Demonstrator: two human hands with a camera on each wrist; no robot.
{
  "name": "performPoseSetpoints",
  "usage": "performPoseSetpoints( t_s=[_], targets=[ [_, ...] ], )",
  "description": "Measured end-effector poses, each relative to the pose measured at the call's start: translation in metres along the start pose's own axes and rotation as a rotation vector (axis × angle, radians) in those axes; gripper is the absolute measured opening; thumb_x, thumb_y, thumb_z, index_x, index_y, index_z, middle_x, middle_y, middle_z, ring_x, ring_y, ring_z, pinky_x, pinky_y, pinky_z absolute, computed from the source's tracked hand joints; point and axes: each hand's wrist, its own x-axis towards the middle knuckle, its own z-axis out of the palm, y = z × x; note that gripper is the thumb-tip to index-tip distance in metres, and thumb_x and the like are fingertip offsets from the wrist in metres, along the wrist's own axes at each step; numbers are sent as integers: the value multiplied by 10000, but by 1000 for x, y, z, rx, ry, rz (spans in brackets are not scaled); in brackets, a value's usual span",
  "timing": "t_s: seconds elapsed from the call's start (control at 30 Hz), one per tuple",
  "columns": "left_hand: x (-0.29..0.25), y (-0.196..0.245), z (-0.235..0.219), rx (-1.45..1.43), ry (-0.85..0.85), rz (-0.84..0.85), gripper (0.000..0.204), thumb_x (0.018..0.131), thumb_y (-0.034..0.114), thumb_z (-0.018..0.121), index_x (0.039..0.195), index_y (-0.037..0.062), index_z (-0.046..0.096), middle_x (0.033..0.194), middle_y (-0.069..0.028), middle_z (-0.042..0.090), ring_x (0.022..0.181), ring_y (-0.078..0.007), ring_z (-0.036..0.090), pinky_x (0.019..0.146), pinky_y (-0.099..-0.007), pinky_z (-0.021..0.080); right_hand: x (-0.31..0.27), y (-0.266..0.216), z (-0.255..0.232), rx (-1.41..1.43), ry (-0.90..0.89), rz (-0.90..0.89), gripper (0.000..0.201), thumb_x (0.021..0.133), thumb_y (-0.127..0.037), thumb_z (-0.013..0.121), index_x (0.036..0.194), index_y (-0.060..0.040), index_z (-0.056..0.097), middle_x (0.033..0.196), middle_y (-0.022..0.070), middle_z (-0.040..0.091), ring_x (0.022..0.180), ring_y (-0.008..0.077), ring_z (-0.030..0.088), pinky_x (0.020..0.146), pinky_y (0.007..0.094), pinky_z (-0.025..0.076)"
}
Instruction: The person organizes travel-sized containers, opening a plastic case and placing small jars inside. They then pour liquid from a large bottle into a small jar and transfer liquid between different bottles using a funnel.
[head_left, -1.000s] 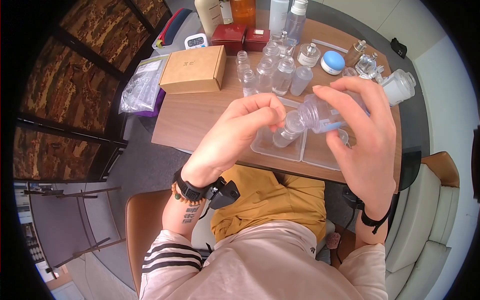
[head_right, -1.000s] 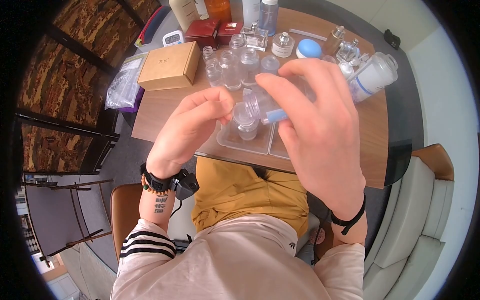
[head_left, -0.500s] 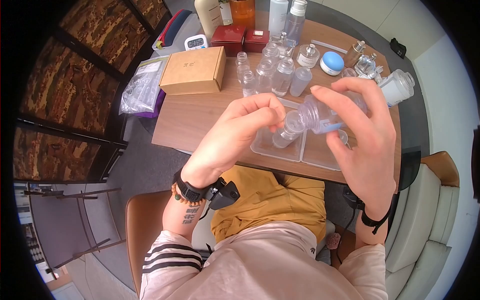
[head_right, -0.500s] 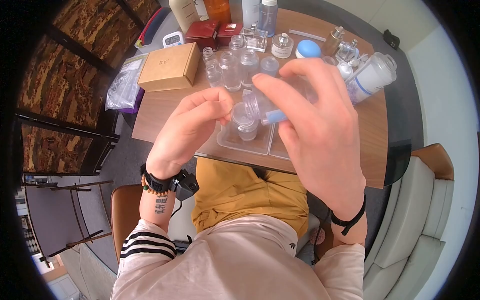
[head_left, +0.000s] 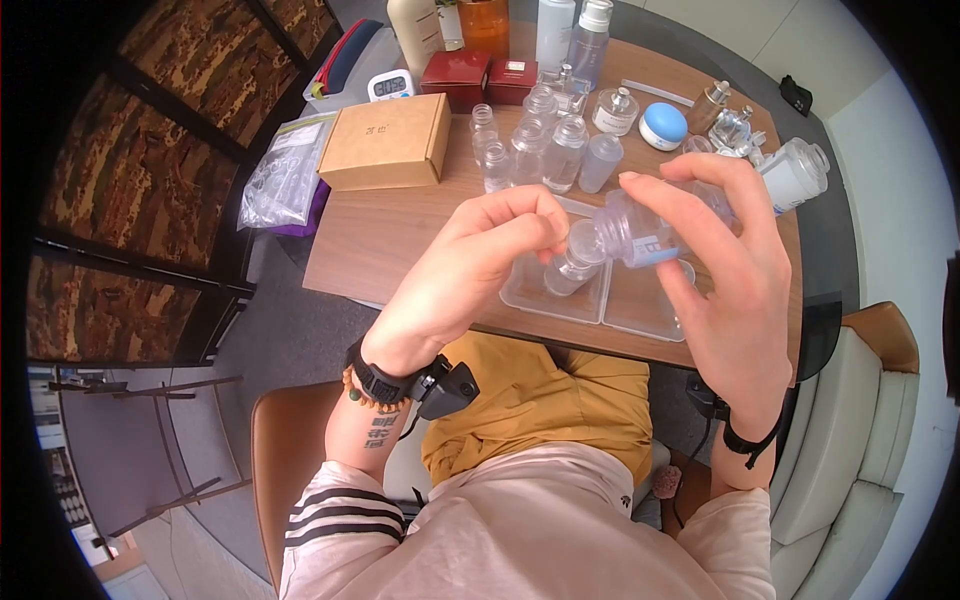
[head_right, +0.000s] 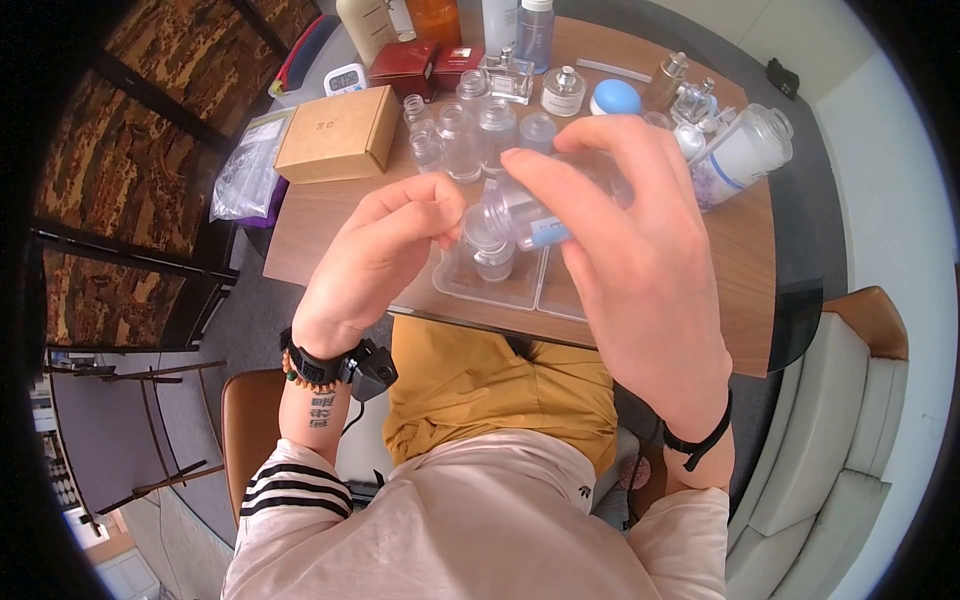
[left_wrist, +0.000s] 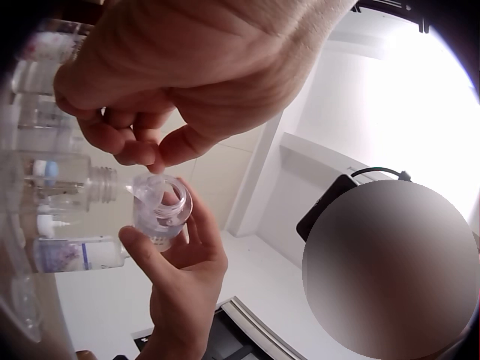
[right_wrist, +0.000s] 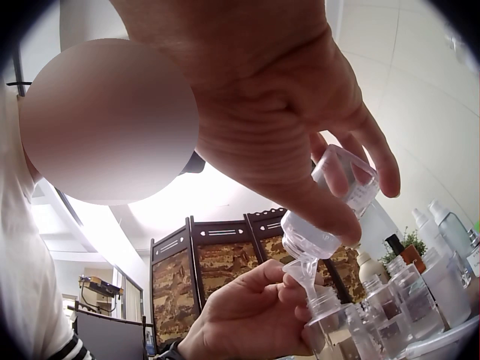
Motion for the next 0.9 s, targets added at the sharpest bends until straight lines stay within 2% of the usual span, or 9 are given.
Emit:
performPoseSetpoints(
  t_s=[0.37, 0.43, 0.57, 0.77, 0.9],
  targets=[
    [-1, -1, 1, -4, 31, -2, 171, 1030, 190, 598, 961, 55, 677, 944, 21, 635, 953, -88, 554, 929, -262, 422, 1, 0, 0, -6, -6, 0, 654, 683, 175, 717, 1253, -139, 773, 1248, 81, 635, 1135, 274, 667, 808, 376, 567],
    [-1, -3, -3, -20, -13, 11, 160, 1064, 193, 603, 1070, 50, 676, 1007, 20, 627, 972, -90, 551, 917, -266, 415, 2, 0, -1, -15, -7, -5, 651, 686, 173, 718, 1254, -141, 774, 1257, 84, 638, 1142, 271, 666, 803, 371, 569],
    [-1, -2, -2, -24, -18, 16, 155, 1064, 190, 600, 1062, 53, 673, 1006, 23, 624, 970, -90, 551, 916, -265, 414, 2, 0, -1, -6, -1, -9, 649, 689, 173, 719, 1253, -142, 775, 1262, 85, 641, 1145, 272, 666, 812, 372, 572],
    [-2, -1, 0, -10, -8, 9, 164, 1066, 202, 599, 1046, 57, 672, 999, 25, 621, 962, -89, 544, 910, -265, 411, 2, -2, -3, -20, -3, -9, 637, 698, 164, 720, 1263, -128, 766, 1261, 83, 649, 1145, 285, 662, 873, 384, 572],
    [-2, 0, 1, 6, -4, 1, 181, 1064, 220, 604, 1025, 57, 672, 982, 25, 615, 952, -89, 536, 903, -266, 409, 3, 1, -5, -17, 5, -56, 585, 691, 171, 703, 1221, -73, 739, 1245, 95, 658, 1140, 300, 658, 928, 399, 559]
  ],
)
